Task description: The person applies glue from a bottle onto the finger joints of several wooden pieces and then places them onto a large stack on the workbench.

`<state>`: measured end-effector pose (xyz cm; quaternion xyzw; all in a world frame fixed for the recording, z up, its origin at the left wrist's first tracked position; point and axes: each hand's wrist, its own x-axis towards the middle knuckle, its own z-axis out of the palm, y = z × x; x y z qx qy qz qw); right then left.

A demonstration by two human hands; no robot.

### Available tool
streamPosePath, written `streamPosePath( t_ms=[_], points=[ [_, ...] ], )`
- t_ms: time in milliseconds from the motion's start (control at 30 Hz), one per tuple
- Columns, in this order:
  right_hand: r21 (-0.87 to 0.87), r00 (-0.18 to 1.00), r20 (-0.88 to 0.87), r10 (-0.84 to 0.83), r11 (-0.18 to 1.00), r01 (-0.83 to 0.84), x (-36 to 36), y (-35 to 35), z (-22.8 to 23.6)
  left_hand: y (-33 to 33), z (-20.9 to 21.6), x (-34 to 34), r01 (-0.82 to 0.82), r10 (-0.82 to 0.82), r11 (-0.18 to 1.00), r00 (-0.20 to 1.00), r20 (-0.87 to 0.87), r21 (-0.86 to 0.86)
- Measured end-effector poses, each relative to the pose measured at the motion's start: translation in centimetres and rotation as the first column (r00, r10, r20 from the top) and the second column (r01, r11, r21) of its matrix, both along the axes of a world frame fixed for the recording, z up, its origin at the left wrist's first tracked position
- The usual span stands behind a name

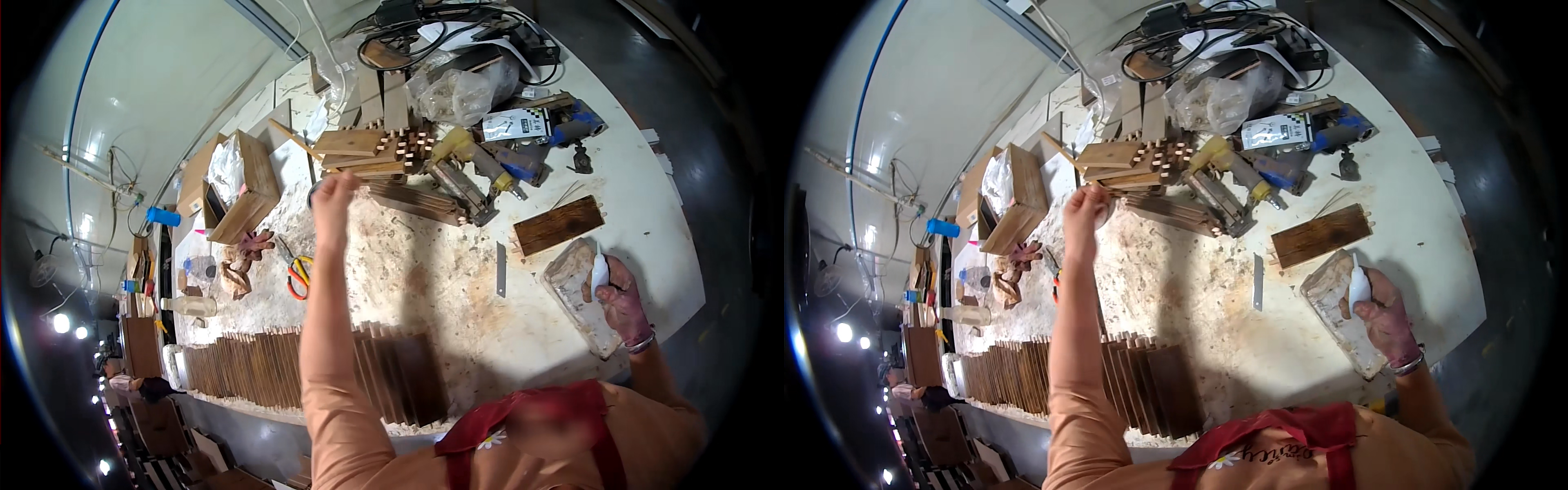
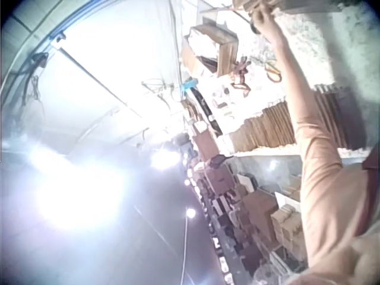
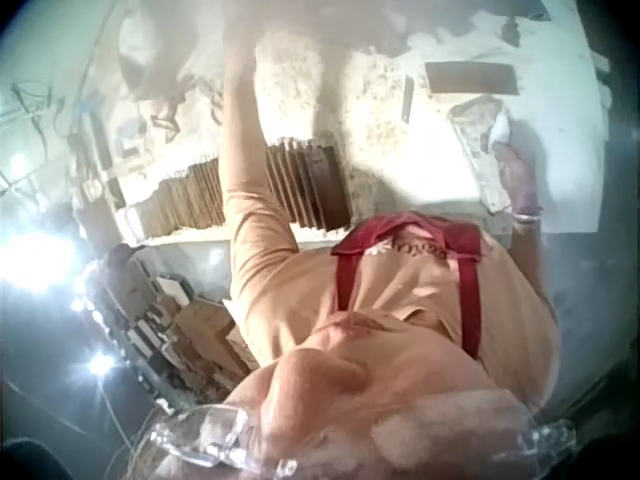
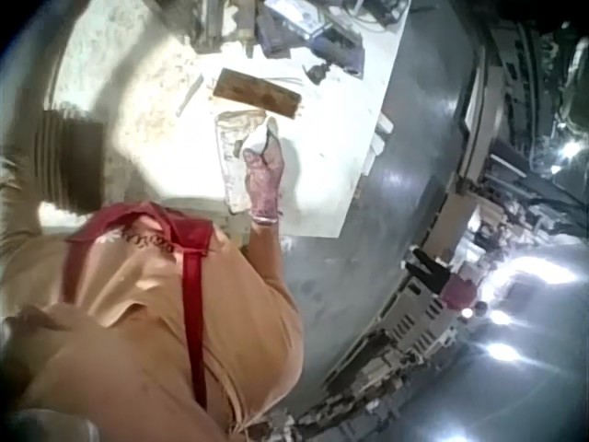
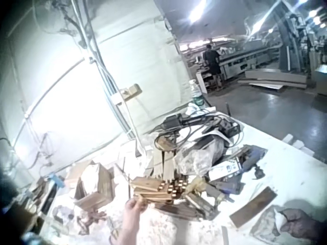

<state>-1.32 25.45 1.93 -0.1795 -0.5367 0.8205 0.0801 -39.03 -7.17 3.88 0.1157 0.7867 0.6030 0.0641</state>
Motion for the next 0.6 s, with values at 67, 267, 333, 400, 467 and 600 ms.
streamPosePath(
  t_ms=[67, 267, 333, 400, 467, 600],
  points=[
    [0.059, 1.000, 0.026, -0.015, 0.998, 0.013, 0.2, -0.4, -0.6, -1.2, 0.0, -3.7, -0.053, -0.031, 0.952, 0.963, -0.268, -0.300],
    [0.058, 0.991, 0.025, -0.132, 0.990, 0.131, 0.7, -1.9, -0.5, 2.8, 0.0, -6.7, -0.211, -0.470, 0.255, 0.826, -0.312, -0.944],
    [0.143, 0.993, 0.017, -0.121, 0.983, 0.117, 0.7, -2.0, -0.7, 3.6, -1.7, -9.0, -0.275, -0.607, 0.214, 0.714, -0.348, -0.937],
    [0.138, 0.992, 0.043, -0.119, 0.984, 0.113, 0.5, -1.9, -0.9, 5.8, -1.0, -9.8, -0.181, -0.637, 0.154, 0.733, -0.237, -0.971],
    [0.128, 0.988, 0.100, -0.115, 0.987, 0.101, 1.0, -1.1, -2.0, 7.1, -0.7, -10.7, -0.101, -0.622, 0.103, 0.769, -0.144, -0.990],
    [0.097, 0.991, 0.023, -0.133, 0.987, 0.130, 0.8, -1.2, -1.9, 9.4, -0.9, -11.9, -0.053, -0.607, 0.002, 0.793, -0.043, -0.999]
  ],
)
